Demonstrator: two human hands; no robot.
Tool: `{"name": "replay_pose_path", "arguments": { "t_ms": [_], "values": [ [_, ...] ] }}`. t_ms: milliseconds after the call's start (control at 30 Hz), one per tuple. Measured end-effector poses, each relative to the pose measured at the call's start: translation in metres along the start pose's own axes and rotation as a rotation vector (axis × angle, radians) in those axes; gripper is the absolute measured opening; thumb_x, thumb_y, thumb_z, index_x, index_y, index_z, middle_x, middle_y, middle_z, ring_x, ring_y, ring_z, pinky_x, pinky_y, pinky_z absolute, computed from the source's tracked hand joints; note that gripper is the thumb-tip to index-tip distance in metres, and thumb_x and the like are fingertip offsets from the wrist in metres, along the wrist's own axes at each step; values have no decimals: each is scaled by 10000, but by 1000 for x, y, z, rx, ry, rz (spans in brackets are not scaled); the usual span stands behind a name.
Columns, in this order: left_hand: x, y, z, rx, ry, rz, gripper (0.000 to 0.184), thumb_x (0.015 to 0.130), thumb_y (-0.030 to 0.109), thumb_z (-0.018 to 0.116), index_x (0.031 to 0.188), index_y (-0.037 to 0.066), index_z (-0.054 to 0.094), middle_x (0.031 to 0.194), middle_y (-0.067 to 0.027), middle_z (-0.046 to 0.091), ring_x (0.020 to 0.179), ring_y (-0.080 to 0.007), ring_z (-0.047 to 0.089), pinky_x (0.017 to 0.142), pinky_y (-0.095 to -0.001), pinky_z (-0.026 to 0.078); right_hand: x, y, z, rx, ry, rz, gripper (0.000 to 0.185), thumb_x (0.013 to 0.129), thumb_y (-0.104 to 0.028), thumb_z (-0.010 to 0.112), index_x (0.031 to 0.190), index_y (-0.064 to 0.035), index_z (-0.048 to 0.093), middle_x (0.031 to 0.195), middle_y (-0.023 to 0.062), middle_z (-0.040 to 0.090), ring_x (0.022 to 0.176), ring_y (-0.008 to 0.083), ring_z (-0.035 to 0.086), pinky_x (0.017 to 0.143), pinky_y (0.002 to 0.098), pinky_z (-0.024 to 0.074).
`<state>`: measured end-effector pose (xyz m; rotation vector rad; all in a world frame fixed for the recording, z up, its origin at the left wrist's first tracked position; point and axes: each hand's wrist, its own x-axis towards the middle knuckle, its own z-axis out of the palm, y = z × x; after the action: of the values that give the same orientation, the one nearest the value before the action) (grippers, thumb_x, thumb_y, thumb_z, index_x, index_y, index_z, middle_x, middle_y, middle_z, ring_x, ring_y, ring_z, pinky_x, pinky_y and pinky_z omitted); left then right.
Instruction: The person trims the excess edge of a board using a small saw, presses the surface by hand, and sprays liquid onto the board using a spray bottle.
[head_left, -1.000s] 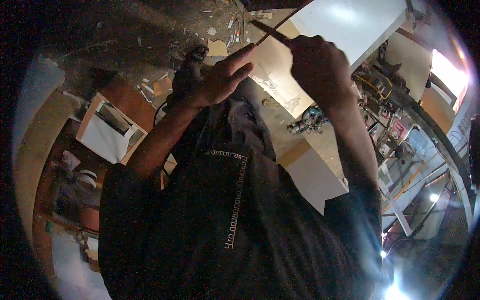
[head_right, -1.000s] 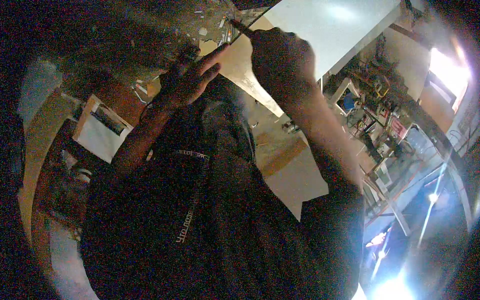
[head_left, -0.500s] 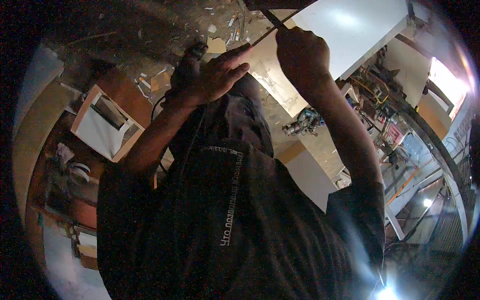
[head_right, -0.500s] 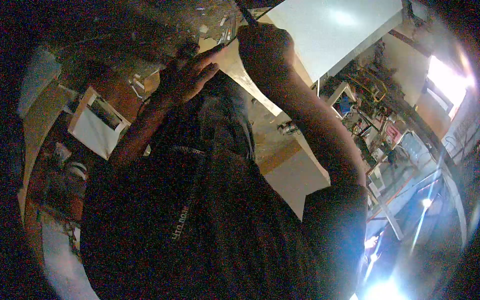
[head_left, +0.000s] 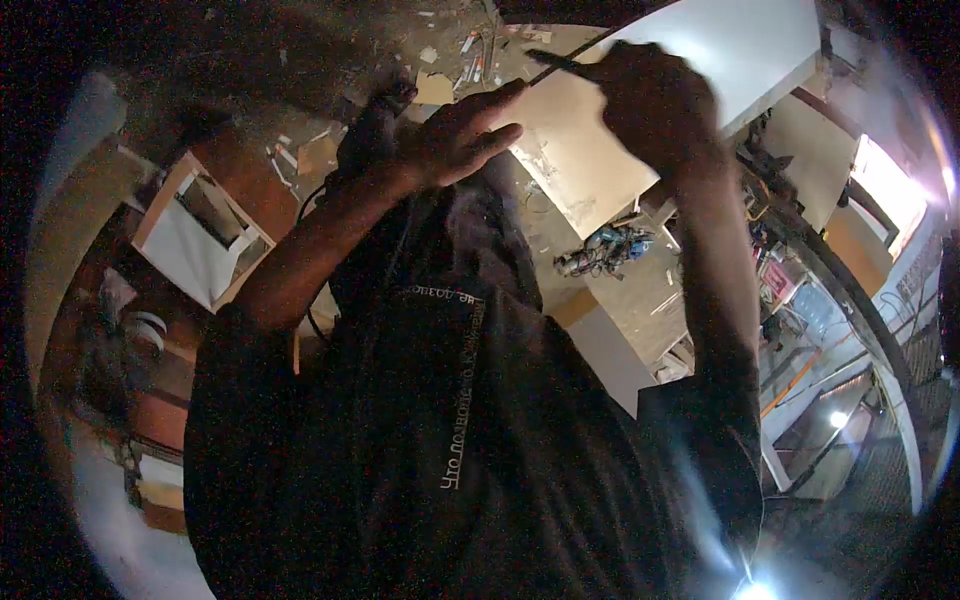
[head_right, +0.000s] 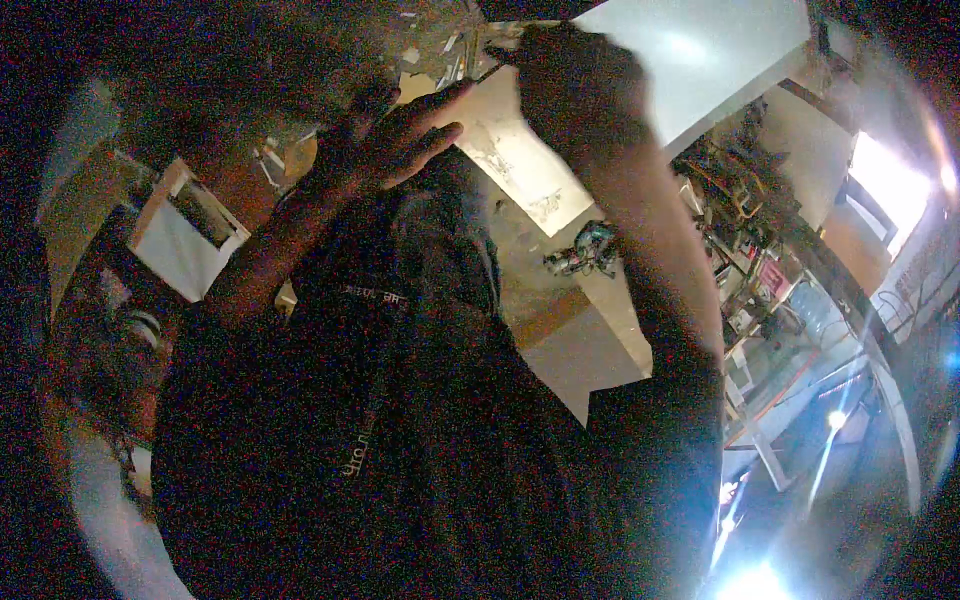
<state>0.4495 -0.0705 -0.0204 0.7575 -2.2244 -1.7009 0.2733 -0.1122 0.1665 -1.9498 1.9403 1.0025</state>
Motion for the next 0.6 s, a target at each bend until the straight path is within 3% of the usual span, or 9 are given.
{"name": "replay_pose_path", "arguments": {
  "t_ms": [100,233,300,400,433,533,567,600],
  "values": [
    [1,-4,4,-71,-7,-20,682,1028,453,453,1524,7,312,1531,-227,391,1409,-350,403,1179,-406,292,-14,13,-14,-108,-1,-23,215,830,-144,634,1021,-64,692,980,157,707,901,300,709,779,422,593],
    [0,1,-6,32,-35,-24,639,1026,430,475,1517,42,342,1507,-224,424,1391,-345,427,1164,-406,314,5,-25,52,35,108,-150,205,852,-126,581,1012,-71,697,916,155,724,802,328,724,735,446,597],
    [-1,-15,-3,-30,45,63,556,1036,382,482,1480,53,419,1460,-217,487,1359,-331,471,1142,-402,349,2,-29,36,87,49,-123,213,864,-130,572,1027,-76,698,922,158,722,834,324,722,743,442,593],
    [-19,-58,3,-296,163,-43,387,1046,285,487,1363,76,557,1347,-163,598,1262,-301,561,1071,-385,430,-19,12,-3,-55,54,-177,173,867,-93,574,981,-86,703,891,158,711,833,322,715,752,450,583],
    [-23,-60,-10,-75,137,-116,282,1031,200,507,1259,85,627,1214,-103,666,1125,-272,631,954,-365,508,-31,13,-19,-107,42,-141,175,867,-83,563,973,-88,702,879,153,708,824,315,715,744,441,584],
    [-31,-127,17,350,381,234,291,993,186,547,1260,107,631,1200,-81,661,1058,-277,643,908,-371,520,-42,-3,-4,-22,126,-151,164,880,-76,555,948,-83,704,860,143,702,795,292,719,697,406,587],
    [-27,-128,12,557,295,318,359,939,151,585,1294,110,609,1227,-72,642,1049,-286,638,915,-386,514,-35,-19,26,51,219,-240,107,853,-167,596,834,-80,657,731,122,663,669,298,685,577,417,541],
    [-28,-124,12,452,275,279,390,926,141,590,1314,110,594,1255,-78,629,1070,-294,631,931,-393,507,-30,-39,40,126,125,-207,123,852,-187,605,817,-83,660,718,120,658,679,296,693,569,418,538]
  ]
}}
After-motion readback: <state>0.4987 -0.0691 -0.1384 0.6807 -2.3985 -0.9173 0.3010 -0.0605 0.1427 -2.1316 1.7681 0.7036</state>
